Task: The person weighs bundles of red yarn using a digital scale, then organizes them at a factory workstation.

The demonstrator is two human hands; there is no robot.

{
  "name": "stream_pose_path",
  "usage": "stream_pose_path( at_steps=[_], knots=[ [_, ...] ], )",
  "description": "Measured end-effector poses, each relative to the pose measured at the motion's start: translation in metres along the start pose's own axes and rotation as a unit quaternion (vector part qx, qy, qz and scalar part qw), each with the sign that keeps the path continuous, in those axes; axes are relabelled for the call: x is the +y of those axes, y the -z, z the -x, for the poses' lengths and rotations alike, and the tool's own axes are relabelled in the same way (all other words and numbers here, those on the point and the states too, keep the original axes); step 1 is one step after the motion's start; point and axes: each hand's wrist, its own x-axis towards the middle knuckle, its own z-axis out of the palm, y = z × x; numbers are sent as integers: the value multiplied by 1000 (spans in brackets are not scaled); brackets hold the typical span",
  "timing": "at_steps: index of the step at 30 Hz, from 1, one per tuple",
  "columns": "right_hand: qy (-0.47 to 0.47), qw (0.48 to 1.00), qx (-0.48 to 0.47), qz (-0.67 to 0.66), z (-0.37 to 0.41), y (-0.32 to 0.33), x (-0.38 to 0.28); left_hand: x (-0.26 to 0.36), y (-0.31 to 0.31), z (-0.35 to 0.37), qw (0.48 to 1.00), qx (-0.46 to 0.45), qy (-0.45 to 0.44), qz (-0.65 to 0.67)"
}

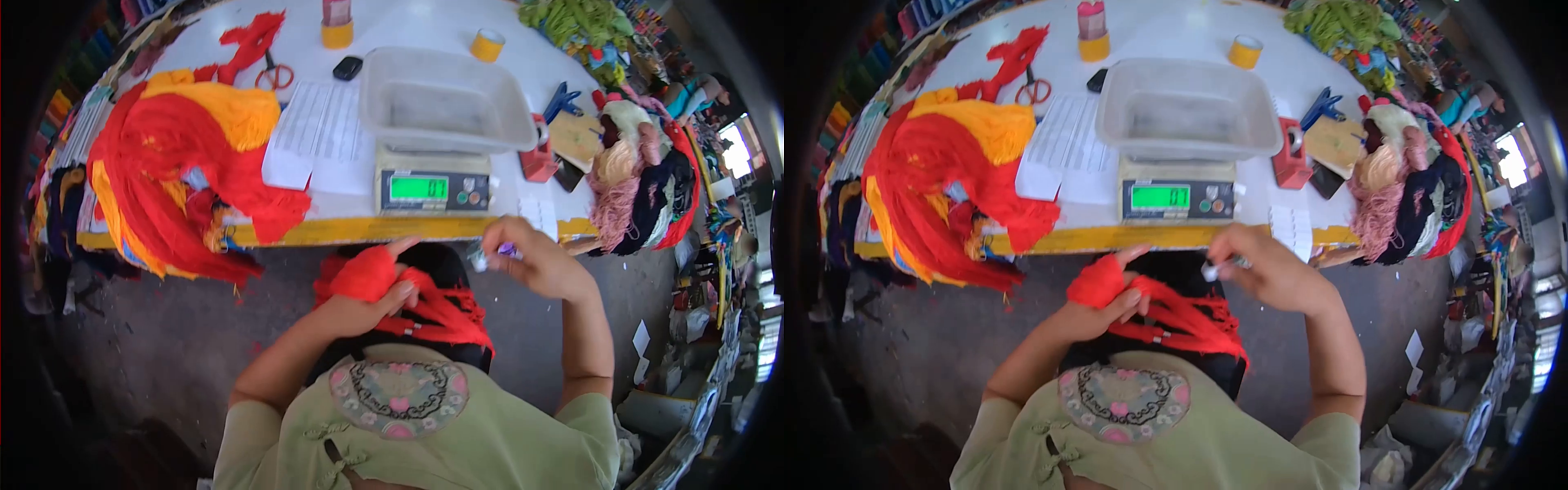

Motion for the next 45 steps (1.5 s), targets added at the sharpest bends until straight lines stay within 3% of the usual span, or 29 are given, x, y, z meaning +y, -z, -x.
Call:
stream_pose_path(
  at_steps=[3,5,6,8,15,18,21,24,25,26,29,32,34,37,39,41,43,44,45],
  knots=[
    [32,976,-199,83,-12,-20,-46,4,-4,-7,995,-55,-44,-74],
    [68,968,-202,132,-20,-28,-58,-6,-4,-9,981,-58,-124,-134],
    [88,962,-203,157,-25,-32,-62,-5,-3,-7,981,-72,-121,-136],
    [124,963,-157,183,-38,-48,-58,1,0,0,978,-99,-116,-141],
    [168,964,-82,191,-57,-75,-49,-5,8,23,994,-7,-73,-82],
    [61,997,-31,41,-57,-84,-49,-12,11,26,997,32,-61,-29],
    [-45,981,47,-180,-42,-105,-19,3,15,34,998,34,-37,38],
    [-11,925,-61,-374,-36,-130,-16,1,20,31,986,34,-118,-113],
    [-91,931,-90,-343,-32,-125,-21,-6,14,30,988,55,-135,-58],
    [-133,919,-88,-359,-32,-122,-23,-6,13,29,980,72,-140,-120],
    [-89,965,-38,-244,-27,-115,-23,19,8,32,935,110,-118,-316],
    [-67,989,-4,-132,-26,-106,-40,4,6,30,891,148,-259,-342],
    [-41,994,20,-95,-26,-107,-40,-1,7,30,890,164,-244,-348],
    [18,988,9,-152,-29,-111,-28,4,11,27,900,151,-247,-326],
    [60,981,-12,-184,-33,-105,-30,2,14,31,974,94,-111,-175],
    [99,979,-57,-168,-38,-98,-32,8,18,33,999,25,13,-23],
    [119,981,-89,-123,-39,-93,-31,7,20,35,973,-20,146,176],
    [112,984,-56,-126,-38,-97,-29,7,22,35,938,-44,209,272],
    [104,986,-20,-130,-35,-103,-28,6,18,36,940,-37,190,280]
  ],
)
